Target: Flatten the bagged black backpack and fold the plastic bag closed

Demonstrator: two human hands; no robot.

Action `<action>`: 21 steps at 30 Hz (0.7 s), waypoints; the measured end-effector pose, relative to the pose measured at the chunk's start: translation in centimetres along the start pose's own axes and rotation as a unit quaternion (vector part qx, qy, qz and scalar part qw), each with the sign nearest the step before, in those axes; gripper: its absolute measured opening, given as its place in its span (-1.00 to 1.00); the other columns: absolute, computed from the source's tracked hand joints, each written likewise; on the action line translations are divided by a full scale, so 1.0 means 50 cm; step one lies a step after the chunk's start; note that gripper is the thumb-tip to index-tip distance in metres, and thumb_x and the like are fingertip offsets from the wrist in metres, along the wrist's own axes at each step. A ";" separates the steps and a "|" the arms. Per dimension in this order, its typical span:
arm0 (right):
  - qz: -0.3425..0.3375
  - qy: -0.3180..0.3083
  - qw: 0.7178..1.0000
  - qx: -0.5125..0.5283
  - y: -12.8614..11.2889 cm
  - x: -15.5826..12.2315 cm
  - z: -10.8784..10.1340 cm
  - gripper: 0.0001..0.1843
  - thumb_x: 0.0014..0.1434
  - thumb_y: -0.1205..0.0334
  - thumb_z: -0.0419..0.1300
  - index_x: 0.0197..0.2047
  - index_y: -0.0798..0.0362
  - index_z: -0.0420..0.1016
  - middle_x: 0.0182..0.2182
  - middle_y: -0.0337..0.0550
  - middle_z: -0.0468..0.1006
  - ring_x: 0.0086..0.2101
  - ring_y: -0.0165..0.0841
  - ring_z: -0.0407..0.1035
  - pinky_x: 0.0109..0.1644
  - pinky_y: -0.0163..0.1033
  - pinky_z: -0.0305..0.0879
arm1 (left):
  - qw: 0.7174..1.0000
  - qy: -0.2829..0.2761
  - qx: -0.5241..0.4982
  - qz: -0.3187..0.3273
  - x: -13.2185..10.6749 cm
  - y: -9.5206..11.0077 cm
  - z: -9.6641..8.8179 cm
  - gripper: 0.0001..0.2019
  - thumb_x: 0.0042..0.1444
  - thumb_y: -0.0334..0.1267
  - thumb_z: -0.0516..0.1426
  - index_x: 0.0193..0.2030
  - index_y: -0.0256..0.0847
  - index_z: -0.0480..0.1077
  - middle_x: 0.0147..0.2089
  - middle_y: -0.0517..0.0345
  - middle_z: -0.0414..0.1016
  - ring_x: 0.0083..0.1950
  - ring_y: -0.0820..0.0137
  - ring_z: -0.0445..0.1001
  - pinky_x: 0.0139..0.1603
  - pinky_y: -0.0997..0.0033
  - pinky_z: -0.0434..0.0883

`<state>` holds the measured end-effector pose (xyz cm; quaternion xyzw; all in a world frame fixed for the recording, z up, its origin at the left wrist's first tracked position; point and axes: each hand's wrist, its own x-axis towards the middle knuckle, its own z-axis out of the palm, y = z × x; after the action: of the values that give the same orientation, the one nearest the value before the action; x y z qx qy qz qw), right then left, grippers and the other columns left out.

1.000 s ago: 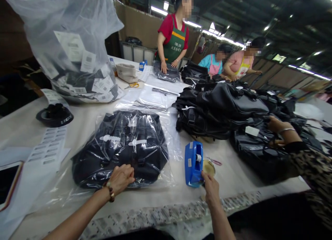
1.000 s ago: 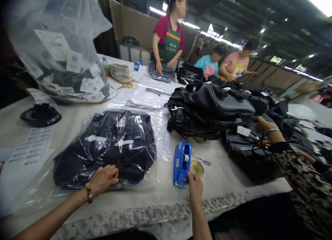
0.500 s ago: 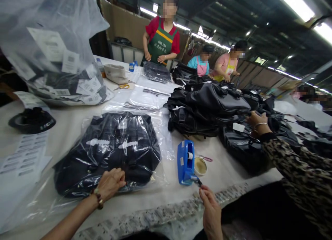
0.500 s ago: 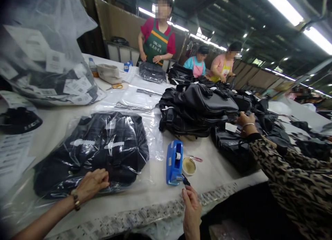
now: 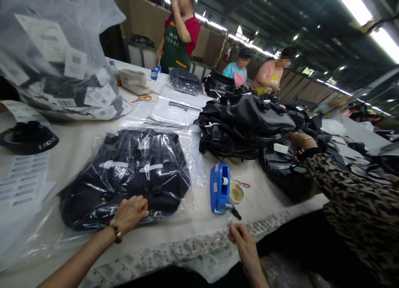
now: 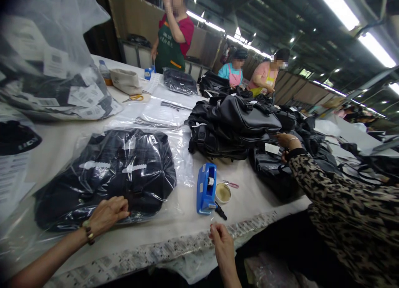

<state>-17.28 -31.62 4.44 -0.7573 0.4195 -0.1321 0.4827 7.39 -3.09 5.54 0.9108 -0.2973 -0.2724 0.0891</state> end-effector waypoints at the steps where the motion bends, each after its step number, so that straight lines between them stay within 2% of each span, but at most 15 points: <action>1: -0.020 -0.011 0.999 -0.035 -0.004 -0.002 -0.005 -0.49 -0.05 -0.30 0.10 -0.52 0.03 0.37 -0.60 -0.21 0.41 -0.53 -0.28 0.38 -0.43 -0.22 0.30 | 1.000 0.001 -0.002 -0.001 0.000 0.000 0.000 -0.89 0.06 -0.28 0.02 -0.42 -0.18 0.33 -0.27 0.15 0.43 -0.11 0.30 0.35 -0.14 0.30 0.11; 6: -0.136 -0.056 0.969 -0.201 -0.035 -0.004 -0.027 -0.61 0.11 -0.15 0.00 -0.52 -0.03 0.28 -0.59 -0.22 0.37 -0.52 -0.27 0.32 -0.40 -0.21 0.18 | 1.000 0.010 -0.013 0.002 0.000 -0.004 0.004 -0.91 0.05 -0.28 0.04 -0.42 -0.18 0.33 -0.27 0.17 0.43 -0.11 0.31 0.34 -0.15 0.31 0.11; 9: -0.192 -0.093 0.937 -0.275 -0.059 -0.006 -0.039 -0.76 0.14 0.08 0.02 -0.51 -0.04 0.27 -0.56 -0.22 0.36 -0.52 -0.28 0.30 -0.42 -0.24 0.09 | 1.000 0.019 -0.021 0.005 0.000 -0.009 0.009 -0.90 0.06 -0.27 0.05 -0.43 -0.18 0.32 -0.28 0.16 0.43 -0.13 0.31 0.34 -0.15 0.30 0.11; 11: -0.240 -0.123 0.905 -0.328 -0.077 -0.008 -0.042 -0.85 0.11 0.32 0.01 -0.46 -0.05 0.31 -0.55 -0.23 0.35 -0.54 -0.31 0.28 -0.44 -0.26 0.04 | 0.999 0.025 -0.028 0.004 0.001 -0.011 0.013 -0.90 0.06 -0.28 0.05 -0.44 -0.18 0.33 -0.28 0.16 0.42 -0.13 0.31 0.34 -0.15 0.30 0.11; 12: -0.286 -0.138 0.876 -0.364 -0.086 -0.009 -0.041 -0.79 0.07 0.45 -0.01 -0.43 -0.05 0.33 -0.56 -0.24 0.36 -0.55 -0.33 0.28 -0.44 -0.26 0.03 | 0.999 0.029 -0.032 0.003 0.001 -0.012 0.015 -0.90 0.06 -0.28 0.06 -0.44 -0.19 0.33 -0.28 0.15 0.42 -0.12 0.31 0.34 -0.15 0.29 0.12; 14: -0.412 -0.147 0.786 -0.436 -0.104 -0.013 -0.029 -0.62 -0.07 0.62 -0.08 -0.39 -0.05 0.34 -0.56 -0.24 0.37 -0.56 -0.34 0.29 -0.44 -0.27 0.02 | 0.998 0.037 -0.040 0.000 0.001 -0.013 0.020 -0.90 0.06 -0.29 0.07 -0.44 -0.19 0.34 -0.28 0.14 0.43 -0.12 0.30 0.34 -0.14 0.28 0.12; 16: -0.534 -0.141 0.688 -0.471 -0.125 -0.020 -0.005 -0.59 -0.16 0.66 -0.08 -0.38 -0.03 0.31 -0.57 -0.23 0.39 -0.59 -0.34 0.29 -0.45 -0.26 0.01 | 0.998 0.045 -0.048 -0.002 0.002 -0.015 0.025 -0.91 0.06 -0.29 0.08 -0.44 -0.19 0.36 -0.27 0.14 0.43 -0.10 0.30 0.34 -0.13 0.27 0.12; 17: -0.575 -0.140 0.656 -0.468 -0.137 -0.026 0.011 -0.61 -0.19 0.64 -0.07 -0.39 -0.03 0.30 -0.58 -0.22 0.39 -0.61 -0.33 0.28 -0.46 -0.24 0.00 | 0.998 0.047 -0.051 -0.003 0.002 -0.016 0.027 -0.91 0.06 -0.29 0.09 -0.43 -0.19 0.36 -0.27 0.13 0.44 -0.10 0.30 0.34 -0.12 0.27 0.13; 19: -0.623 -0.158 0.617 -0.454 -0.165 -0.040 0.050 -0.63 -0.24 0.62 -0.05 -0.42 -0.03 0.27 -0.60 -0.23 0.38 -0.65 -0.33 0.24 -0.48 -0.23 -0.03 | 0.997 0.053 -0.058 -0.003 0.004 -0.018 0.032 -0.92 0.05 -0.29 0.11 -0.43 -0.19 0.37 -0.26 0.13 0.44 -0.09 0.30 0.35 -0.11 0.27 0.13; 21: -0.639 -0.197 0.595 -0.446 -0.195 -0.057 0.095 -0.63 -0.27 0.62 -0.04 -0.45 -0.04 0.26 -0.62 -0.25 0.37 -0.66 -0.33 0.23 -0.50 -0.23 -0.04 | 0.996 0.058 -0.066 -0.001 0.005 -0.022 0.036 -0.92 0.05 -0.28 0.13 -0.43 -0.20 0.38 -0.26 0.12 0.44 -0.10 0.29 0.35 -0.12 0.27 0.13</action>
<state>-11.20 -24.73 10.86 -0.9599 -0.2705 -0.0511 -0.0522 7.13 -2.35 3.58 0.9176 -0.2716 -0.2382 0.1661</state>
